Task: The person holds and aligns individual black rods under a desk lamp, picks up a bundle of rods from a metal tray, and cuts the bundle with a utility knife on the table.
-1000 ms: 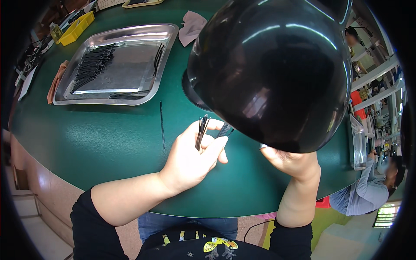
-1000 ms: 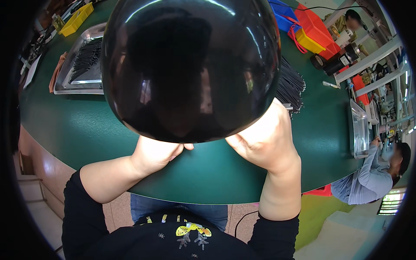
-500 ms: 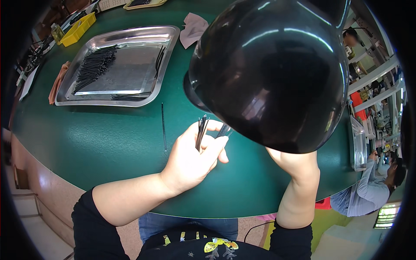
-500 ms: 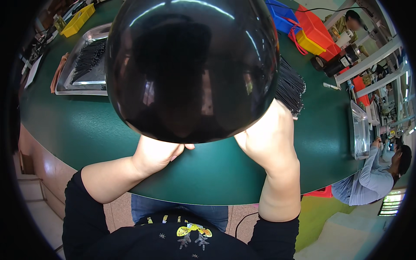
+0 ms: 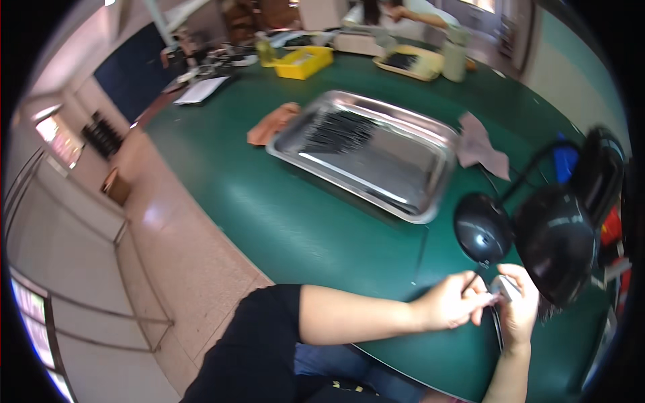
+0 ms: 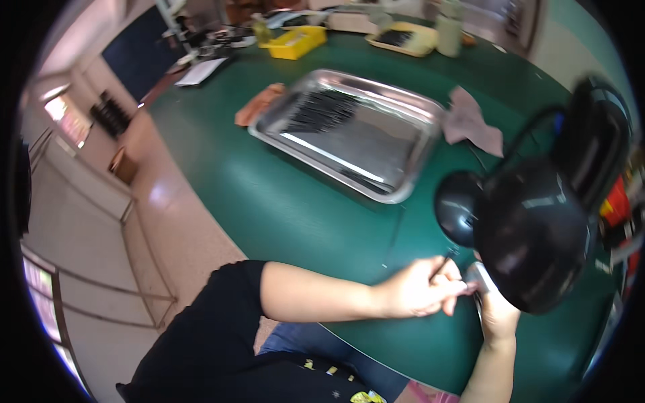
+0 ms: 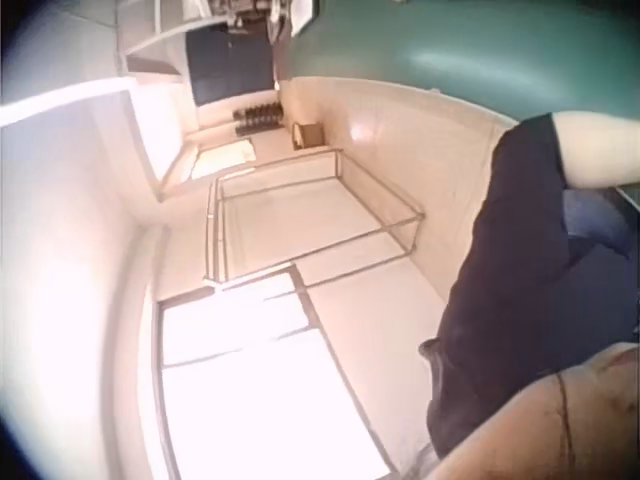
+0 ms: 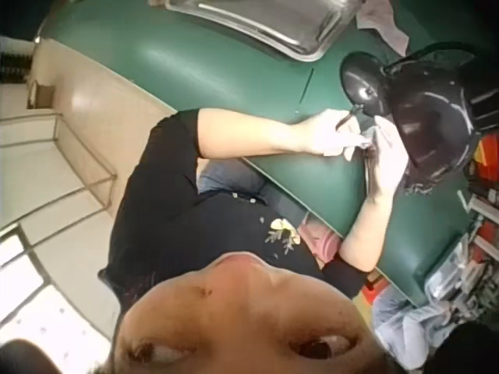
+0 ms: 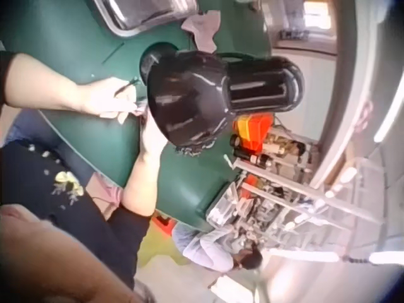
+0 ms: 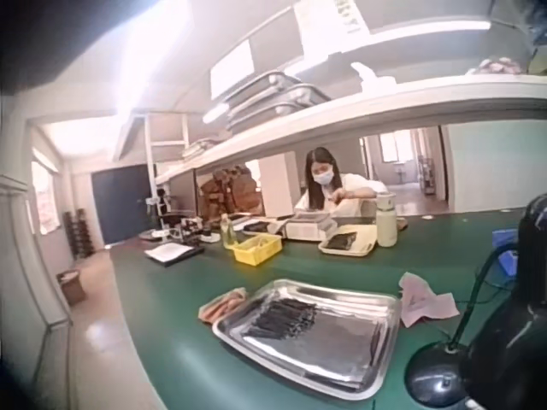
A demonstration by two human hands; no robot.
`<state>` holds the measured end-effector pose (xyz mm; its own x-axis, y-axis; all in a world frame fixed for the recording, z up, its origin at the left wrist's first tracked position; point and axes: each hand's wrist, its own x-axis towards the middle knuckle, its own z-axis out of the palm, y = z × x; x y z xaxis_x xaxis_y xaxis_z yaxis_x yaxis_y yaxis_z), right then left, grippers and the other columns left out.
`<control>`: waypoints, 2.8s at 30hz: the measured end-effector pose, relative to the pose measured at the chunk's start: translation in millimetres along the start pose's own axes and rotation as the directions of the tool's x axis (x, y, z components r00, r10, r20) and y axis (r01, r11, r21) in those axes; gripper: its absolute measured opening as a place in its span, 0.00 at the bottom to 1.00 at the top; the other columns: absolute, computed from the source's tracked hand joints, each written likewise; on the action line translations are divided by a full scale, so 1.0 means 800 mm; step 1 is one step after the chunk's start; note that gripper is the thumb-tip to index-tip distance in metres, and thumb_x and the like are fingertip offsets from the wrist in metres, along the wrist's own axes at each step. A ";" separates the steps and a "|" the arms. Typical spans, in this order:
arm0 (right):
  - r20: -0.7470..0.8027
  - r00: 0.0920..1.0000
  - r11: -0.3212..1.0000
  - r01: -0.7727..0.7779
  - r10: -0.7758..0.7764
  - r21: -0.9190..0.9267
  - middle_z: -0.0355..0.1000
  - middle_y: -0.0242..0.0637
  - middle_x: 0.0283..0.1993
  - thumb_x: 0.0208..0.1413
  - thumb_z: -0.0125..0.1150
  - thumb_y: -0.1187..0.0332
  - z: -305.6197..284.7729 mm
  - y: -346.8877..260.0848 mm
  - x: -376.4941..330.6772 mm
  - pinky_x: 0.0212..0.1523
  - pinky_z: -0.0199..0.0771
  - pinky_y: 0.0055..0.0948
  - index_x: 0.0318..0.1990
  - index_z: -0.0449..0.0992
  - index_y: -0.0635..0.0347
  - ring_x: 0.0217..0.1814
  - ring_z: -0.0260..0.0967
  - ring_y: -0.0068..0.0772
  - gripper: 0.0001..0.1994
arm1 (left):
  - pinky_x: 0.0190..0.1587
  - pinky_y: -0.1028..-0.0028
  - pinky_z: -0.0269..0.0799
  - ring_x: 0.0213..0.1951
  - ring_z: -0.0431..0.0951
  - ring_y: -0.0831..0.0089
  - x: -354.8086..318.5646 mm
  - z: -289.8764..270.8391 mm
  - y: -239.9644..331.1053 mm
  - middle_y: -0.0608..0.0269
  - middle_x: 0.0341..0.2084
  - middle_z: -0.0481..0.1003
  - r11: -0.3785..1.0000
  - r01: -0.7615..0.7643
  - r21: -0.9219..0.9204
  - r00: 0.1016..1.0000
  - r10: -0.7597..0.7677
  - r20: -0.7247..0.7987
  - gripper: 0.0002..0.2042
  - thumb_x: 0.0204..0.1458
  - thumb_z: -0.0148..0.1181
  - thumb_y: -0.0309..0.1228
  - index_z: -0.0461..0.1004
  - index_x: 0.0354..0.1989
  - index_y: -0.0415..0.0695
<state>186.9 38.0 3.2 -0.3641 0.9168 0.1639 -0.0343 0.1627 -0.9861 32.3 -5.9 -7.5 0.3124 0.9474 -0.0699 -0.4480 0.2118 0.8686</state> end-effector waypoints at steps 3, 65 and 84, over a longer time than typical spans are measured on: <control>-0.007 0.993 0.920 -0.105 0.116 0.378 0.64 0.33 0.25 0.55 0.43 0.65 0.009 -0.009 0.006 0.22 0.63 0.18 0.41 0.65 0.70 0.23 0.61 0.20 0.14 | 0.11 0.86 0.52 0.08 0.58 0.84 0.002 -0.006 -0.003 0.61 0.14 0.68 0.995 -0.016 -0.101 1.000 0.018 0.021 0.08 0.53 0.46 0.32 0.61 0.29 0.39; 0.275 0.712 0.193 0.501 -0.646 -0.843 0.70 0.44 0.30 0.44 0.46 0.85 -0.005 0.001 -0.016 0.39 0.68 0.27 0.33 0.68 0.75 0.32 0.68 0.32 0.07 | 0.13 0.85 0.56 0.10 0.62 0.84 -0.011 0.004 0.007 0.63 0.14 0.69 0.983 -0.115 0.146 0.987 0.130 -0.094 0.04 0.50 0.50 0.25 0.62 0.27 0.39; 0.265 0.685 0.056 0.408 -0.679 -0.911 0.66 0.46 0.34 0.37 0.47 0.85 -0.004 0.013 -0.023 0.37 0.65 0.31 0.30 0.68 0.72 0.36 0.65 0.42 0.09 | 0.13 0.85 0.56 0.11 0.63 0.85 -0.010 0.006 0.006 0.62 0.14 0.69 0.983 -0.066 0.174 0.986 0.091 -0.139 0.04 0.50 0.49 0.25 0.62 0.28 0.38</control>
<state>196.1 24.0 -10.2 -0.4727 0.4206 0.7744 0.6975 0.7157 0.0370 31.6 -13.6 -0.3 0.1507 0.9868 -0.0586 -0.3149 0.1042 0.9434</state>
